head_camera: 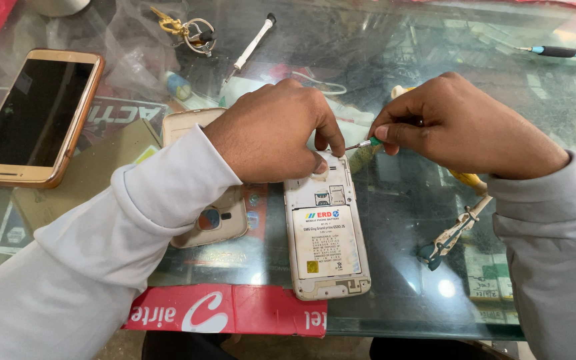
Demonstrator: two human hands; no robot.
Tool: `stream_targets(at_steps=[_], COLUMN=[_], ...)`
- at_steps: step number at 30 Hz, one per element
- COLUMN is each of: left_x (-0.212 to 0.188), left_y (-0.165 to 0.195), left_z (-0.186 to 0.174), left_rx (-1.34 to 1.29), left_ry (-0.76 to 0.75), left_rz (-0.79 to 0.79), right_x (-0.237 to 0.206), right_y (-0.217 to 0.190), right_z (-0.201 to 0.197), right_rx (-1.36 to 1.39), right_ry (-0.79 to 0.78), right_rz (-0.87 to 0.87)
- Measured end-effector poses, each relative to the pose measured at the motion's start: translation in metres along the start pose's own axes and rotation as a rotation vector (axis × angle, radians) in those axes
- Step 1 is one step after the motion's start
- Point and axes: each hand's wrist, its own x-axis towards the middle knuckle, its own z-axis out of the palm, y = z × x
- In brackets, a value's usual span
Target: The person uses a yellow-handled screwdriver to remove screws from the back of a white smartphone. They then use a green-handled screwdriver to pry open the back cover and remove it, exposing the internal components.
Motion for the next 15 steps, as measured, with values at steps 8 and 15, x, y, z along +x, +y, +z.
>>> stream_targets(at_steps=[8, 15], left_x=[0.003, 0.003], left_y=[-0.002, -0.002], left_z=[0.0, 0.0], left_rx=[0.002, -0.002], left_ry=[0.004, -0.002], left_rz=[0.032, 0.016], right_x=[-0.001, 0.001], right_y=[0.001, 0.009], right_z=[-0.006, -0.003], right_rx=[0.005, 0.019], right_ry=[0.025, 0.114], right_rz=[0.017, 0.015])
